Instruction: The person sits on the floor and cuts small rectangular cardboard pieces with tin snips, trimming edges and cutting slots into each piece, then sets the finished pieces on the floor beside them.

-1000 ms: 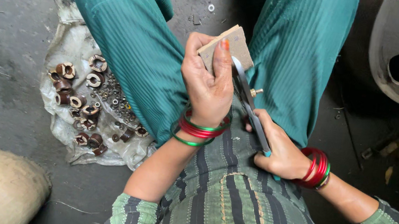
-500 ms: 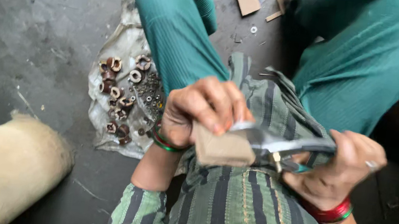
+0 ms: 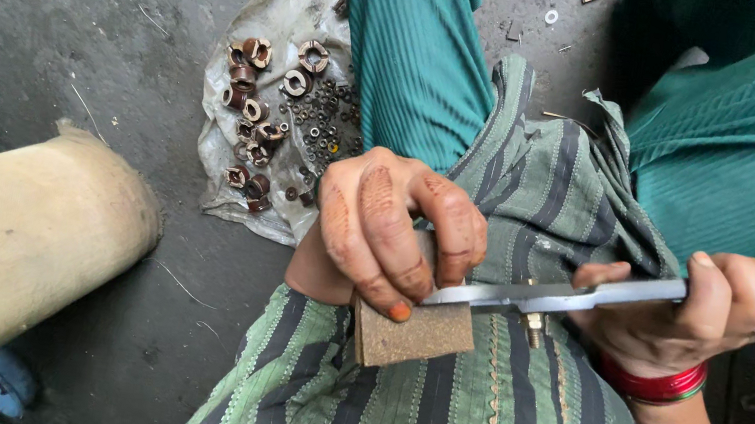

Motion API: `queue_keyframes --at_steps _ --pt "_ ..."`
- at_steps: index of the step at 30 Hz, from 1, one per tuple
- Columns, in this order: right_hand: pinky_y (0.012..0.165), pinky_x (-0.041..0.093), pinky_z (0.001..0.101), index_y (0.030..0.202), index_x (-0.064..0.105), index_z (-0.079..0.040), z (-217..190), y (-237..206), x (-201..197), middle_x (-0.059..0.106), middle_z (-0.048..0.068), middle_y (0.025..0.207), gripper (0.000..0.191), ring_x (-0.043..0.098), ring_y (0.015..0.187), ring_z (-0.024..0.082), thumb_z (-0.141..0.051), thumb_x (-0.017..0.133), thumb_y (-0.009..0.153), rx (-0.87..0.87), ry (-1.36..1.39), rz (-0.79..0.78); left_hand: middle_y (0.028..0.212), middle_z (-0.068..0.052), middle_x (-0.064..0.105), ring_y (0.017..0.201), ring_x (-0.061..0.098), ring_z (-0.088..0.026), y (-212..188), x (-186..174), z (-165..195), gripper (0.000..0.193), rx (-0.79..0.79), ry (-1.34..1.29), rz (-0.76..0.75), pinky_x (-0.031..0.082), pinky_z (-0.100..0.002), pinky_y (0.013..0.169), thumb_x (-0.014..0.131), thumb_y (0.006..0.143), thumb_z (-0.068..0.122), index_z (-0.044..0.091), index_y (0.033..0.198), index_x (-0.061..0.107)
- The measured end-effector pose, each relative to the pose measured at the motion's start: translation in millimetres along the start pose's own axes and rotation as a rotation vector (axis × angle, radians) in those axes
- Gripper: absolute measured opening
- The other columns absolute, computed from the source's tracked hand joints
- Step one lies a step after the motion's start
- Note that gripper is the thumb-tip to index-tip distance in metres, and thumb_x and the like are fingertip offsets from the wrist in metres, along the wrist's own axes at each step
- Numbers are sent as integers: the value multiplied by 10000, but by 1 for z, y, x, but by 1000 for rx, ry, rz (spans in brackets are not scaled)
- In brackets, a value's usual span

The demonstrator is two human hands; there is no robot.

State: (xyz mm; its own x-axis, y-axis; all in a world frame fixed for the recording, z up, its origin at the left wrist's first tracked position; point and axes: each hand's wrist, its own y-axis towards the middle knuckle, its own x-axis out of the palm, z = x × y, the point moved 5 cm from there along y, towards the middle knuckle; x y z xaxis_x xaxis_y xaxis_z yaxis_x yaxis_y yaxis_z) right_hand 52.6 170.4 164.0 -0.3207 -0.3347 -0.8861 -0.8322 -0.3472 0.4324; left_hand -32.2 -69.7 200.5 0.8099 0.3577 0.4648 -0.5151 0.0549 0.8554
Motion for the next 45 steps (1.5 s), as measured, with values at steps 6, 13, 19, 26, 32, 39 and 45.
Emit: queue_keyframes --at_steps 6,13,19,26,32,39,45 --pt "968 360 511 1348 386 -29 -9 13 -2 480 208 1219 575 472 1101 369 -320 679 948 54 113 -126 838 -169 684 786 644 -329 7 0 3 57 72 28 -215 529 -420 627 762 765 8 -37 799 755" --pt "895 351 507 1275 476 -41 -3 17 -9 474 171 1076 517 479 1032 360 -320 693 898 -1 66 -111 963 -153 642 880 606 -302 7 -10 -4 63 88 -65 -172 559 -408 723 767 916 -79 -27 922 732" --pt "793 320 518 1107 502 9 3 28 -5 485 162 899 714 473 848 347 -459 770 640 69 226 -170 958 -131 611 845 547 -255 -22 -19 -13 88 -114 -25 381 587 -383 720 706 934 84 -3 936 693" --pt "816 369 471 1184 516 5 1 26 41 508 186 983 640 491 900 385 -135 737 600 378 472 -295 1318 -103 551 1195 549 -222 -74 -16 -47 845 -423 132 970 462 -362 1041 859 815 459 73 1433 431" --pt "1038 460 407 1341 480 -7 -5 13 80 602 183 1249 767 608 1197 340 -214 790 670 504 940 -451 1303 -183 647 1174 630 -207 -135 14 -131 513 -852 330 1210 504 -373 1078 772 984 199 -35 1376 537" --pt "1105 450 406 1482 400 13 -5 17 97 619 198 1340 862 619 1293 327 -246 789 758 522 967 -460 1027 -11 671 937 639 -108 -149 3 -136 214 -826 444 1393 531 -280 885 709 917 42 55 1104 605" --pt "1040 385 480 1448 333 112 1 18 108 536 311 1325 1045 518 1243 468 -194 844 589 354 671 -429 796 -39 654 732 616 -117 -153 -40 -142 85 -766 655 1340 527 -285 697 631 1016 68 21 945 624"
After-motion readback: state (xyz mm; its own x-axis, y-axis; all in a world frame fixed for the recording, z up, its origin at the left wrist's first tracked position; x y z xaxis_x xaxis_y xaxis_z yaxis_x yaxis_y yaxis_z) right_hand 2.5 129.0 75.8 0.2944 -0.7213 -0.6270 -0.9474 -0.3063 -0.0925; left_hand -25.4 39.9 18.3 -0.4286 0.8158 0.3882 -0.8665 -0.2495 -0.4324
